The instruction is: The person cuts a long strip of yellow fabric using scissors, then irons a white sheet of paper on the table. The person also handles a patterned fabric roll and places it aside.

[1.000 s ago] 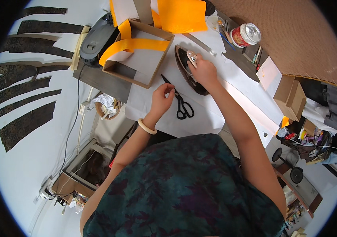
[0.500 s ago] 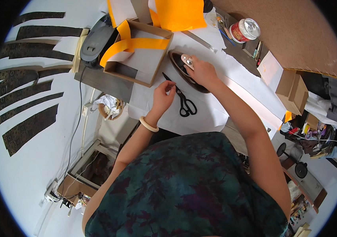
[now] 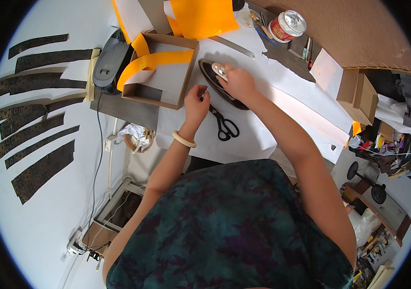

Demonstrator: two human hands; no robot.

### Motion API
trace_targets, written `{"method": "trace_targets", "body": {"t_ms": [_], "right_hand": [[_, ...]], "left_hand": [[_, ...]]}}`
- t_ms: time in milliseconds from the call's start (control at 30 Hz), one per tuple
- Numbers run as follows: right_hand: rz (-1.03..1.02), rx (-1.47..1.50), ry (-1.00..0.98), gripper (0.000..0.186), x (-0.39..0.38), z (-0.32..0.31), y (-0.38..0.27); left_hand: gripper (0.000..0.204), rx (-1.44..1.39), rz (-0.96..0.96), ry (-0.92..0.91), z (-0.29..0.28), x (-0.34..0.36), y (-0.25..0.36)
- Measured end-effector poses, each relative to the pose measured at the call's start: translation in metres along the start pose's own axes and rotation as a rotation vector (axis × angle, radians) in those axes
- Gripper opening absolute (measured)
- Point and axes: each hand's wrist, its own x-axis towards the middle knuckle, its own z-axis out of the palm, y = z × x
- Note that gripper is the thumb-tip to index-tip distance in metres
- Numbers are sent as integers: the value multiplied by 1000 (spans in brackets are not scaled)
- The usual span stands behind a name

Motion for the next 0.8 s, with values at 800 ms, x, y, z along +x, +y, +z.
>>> {"method": "trace_targets", "body": {"t_ms": [800], "right_hand": [[215,24,55,51,-54,-7,70]], "left_hand": [[71,898,487,-402,61,35,-36]]}}
